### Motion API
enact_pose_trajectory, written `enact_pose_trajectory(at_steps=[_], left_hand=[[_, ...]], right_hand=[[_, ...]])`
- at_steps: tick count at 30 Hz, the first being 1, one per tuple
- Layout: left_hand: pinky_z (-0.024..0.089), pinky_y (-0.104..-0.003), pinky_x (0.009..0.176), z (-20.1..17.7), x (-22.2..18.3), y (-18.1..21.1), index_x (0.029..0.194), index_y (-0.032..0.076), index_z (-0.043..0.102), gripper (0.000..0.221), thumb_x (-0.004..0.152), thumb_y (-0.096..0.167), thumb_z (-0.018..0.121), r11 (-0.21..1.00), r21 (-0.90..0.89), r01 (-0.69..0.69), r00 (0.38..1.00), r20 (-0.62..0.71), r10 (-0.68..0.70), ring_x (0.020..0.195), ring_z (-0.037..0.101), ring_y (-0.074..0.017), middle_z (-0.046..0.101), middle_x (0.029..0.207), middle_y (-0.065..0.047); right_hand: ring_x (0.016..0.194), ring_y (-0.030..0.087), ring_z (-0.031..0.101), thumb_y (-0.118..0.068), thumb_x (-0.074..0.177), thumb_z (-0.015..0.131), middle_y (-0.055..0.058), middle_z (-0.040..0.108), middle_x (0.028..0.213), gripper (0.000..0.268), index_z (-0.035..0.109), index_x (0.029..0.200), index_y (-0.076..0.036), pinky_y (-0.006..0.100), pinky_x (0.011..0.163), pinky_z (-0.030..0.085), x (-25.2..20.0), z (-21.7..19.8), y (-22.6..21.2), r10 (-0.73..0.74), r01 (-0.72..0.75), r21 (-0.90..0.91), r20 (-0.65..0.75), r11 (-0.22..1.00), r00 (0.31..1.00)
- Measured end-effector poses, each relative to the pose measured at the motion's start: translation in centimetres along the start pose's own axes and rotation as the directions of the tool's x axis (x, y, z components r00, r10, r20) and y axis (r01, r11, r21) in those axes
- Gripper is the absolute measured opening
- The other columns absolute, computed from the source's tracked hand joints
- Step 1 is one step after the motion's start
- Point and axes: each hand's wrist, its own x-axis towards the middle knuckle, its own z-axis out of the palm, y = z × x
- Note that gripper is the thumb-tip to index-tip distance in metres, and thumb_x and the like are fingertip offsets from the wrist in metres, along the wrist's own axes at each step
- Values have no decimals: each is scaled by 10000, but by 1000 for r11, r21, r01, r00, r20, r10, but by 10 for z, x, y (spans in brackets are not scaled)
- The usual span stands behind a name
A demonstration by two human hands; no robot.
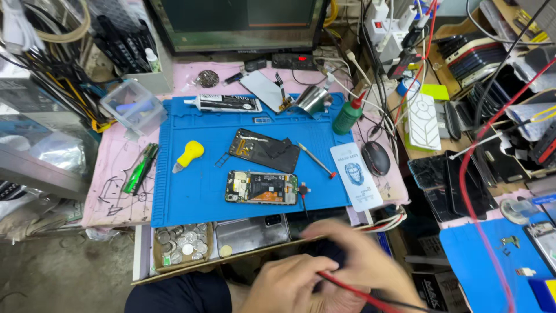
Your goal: The person uses a screwdriver, a yellow opening tool, and multimeter probes to disassemble and test the internal components of a mobile phone on a blue work mat.
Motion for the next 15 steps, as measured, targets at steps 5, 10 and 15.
enact_pose_trajectory(at_steps=[5, 10, 15], left_hand=[[628, -395, 819, 53, 13, 4, 1302, -39, 593, 363, 987, 98, 709, 997, 32, -71, 993, 93, 68, 944, 776, -305, 736, 1003, -154], [622, -392, 835, 61, 22, 18, 1236, 33, 614, 243, 1024, 123, 691, 989, 116, -93, 989, 129, 78, 1067, 752, -341, 715, 1073, -192], [476, -497, 1006, -12, 23, 5, 1295, 52, 587, 565, 806, 301, 718, 925, 336, -177, 983, 104, 150, 1217, 569, -395, 608, 1308, -208]], right_hand=[[1203, 352, 644, -372, 1055, 651, 241, 659, 1318, 553, 599, 1374, 77, 473, 1050, 490, 16, 141, 36, -407, 384, 711, -149, 589, 901], [1280, 265, 700, -250, 1093, 712, 140, 725, 1329, 337, 684, 1331, -14, 417, 1080, 563, -4, 156, 100, -193, 91, 352, 269, 932, 944], [1195, 260, 663, -189, 917, 748, 143, 705, 1250, 401, 673, 1276, -29, 398, 985, 529, -32, 115, 98, -27, -13, -182, -215, 983, 976]])
